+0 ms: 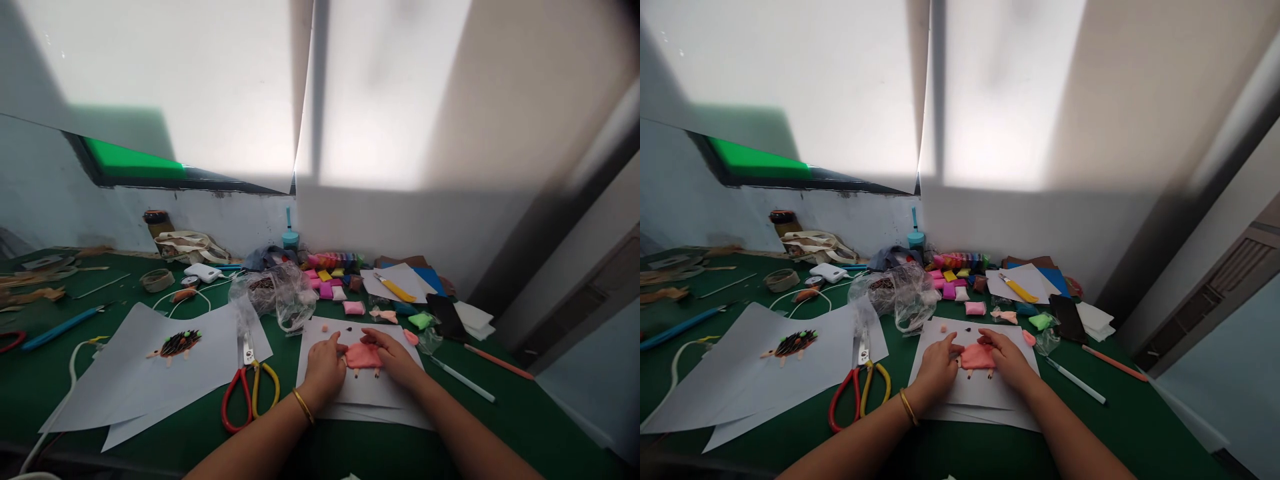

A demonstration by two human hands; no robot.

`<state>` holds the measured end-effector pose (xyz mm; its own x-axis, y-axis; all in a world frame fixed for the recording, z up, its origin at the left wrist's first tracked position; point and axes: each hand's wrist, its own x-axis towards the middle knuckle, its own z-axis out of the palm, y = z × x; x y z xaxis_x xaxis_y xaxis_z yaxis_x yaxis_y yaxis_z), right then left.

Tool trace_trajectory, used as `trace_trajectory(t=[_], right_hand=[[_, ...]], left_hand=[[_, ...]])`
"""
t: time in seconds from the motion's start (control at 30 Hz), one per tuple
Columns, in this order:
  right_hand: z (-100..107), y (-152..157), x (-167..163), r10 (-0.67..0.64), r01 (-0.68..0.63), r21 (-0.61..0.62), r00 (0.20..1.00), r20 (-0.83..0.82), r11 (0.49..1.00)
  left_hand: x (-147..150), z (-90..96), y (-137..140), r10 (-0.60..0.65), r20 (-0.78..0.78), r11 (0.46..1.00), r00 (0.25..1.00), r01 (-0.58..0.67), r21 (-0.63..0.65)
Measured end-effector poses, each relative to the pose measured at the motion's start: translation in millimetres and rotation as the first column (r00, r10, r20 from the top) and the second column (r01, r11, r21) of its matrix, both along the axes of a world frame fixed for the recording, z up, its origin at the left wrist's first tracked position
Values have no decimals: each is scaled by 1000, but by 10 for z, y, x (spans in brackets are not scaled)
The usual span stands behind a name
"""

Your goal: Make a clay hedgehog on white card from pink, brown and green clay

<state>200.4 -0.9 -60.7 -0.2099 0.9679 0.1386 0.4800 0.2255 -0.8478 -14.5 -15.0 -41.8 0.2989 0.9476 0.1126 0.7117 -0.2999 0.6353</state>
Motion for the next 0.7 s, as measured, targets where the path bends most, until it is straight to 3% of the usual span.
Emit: trace_trajectory(t=[0.17, 0.47, 0.7], right_hand=[[34, -30, -2, 40, -42, 35, 998, 43, 999], [18, -27, 1, 27, -29, 63, 999, 40, 998], [18, -28, -9, 19, -21, 55, 999, 42, 998]], left_hand=[[5, 2, 57, 19, 22, 999, 1000, -19, 31], [97, 85, 169, 82, -140, 997, 987, -82, 4], [50, 112, 262, 65, -116, 992, 991, -78, -103]])
